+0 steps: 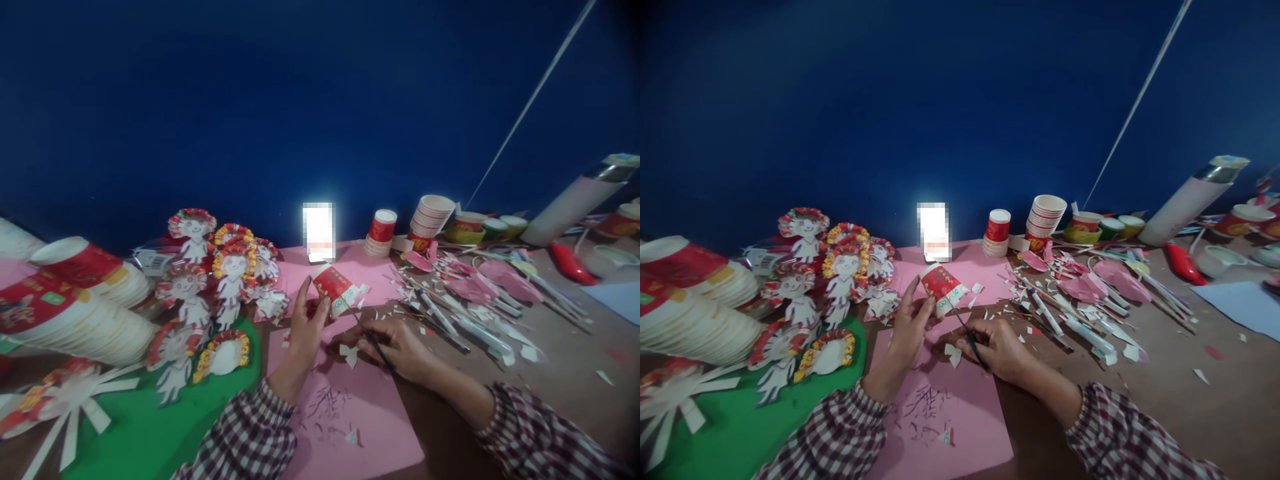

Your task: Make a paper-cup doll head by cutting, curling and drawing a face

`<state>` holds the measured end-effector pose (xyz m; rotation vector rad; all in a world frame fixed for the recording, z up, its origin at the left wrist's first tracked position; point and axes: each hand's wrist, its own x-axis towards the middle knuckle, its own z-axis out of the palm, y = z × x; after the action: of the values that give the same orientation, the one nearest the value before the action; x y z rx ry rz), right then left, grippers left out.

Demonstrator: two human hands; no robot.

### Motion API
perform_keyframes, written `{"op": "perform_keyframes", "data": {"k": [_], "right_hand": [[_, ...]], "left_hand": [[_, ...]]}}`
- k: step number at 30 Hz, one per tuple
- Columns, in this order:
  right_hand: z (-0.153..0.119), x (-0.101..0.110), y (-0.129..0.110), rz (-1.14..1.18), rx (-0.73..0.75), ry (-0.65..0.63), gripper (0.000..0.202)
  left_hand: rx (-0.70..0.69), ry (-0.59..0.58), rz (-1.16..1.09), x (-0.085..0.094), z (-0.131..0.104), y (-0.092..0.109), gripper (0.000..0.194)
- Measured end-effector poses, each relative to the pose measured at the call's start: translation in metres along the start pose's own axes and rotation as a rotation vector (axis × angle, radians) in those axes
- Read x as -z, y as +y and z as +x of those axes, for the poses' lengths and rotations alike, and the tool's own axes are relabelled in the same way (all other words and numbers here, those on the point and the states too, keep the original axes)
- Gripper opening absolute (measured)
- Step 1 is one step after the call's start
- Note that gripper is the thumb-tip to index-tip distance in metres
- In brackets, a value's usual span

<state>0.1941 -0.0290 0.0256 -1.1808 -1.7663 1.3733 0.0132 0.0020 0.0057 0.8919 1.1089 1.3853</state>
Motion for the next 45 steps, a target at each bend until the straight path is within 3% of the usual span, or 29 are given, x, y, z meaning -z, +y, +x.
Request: {"op": "perform_keyframes", "data": {"k": [20, 31, 38, 45], "right_hand": [[0.003, -0.001, -0.002, 0.036, 0.034, 0.062, 0.034], [0.003, -0.001, 0.001, 0.045, 0.004, 0.051, 0.036], [0.007, 0.001, 0.001, 0.062, -0.015, 0.048, 0.038], [0.010, -0.001, 0.002, 0.028, -0.043, 0.111, 0.037]], "left_hand": [[-0.016, -0.071, 0.162, 0.000, -0.003, -0.004, 0.073], [0.002, -0.085, 0.072, 0.001, 0.000, -0.007, 0.077], [-0.112, -0.155, 0.259, 0.005, 0.000, -0.012, 0.065], [-0.116, -0.160, 0.296, 0.005, 0.000, -0.014, 0.068]]}}
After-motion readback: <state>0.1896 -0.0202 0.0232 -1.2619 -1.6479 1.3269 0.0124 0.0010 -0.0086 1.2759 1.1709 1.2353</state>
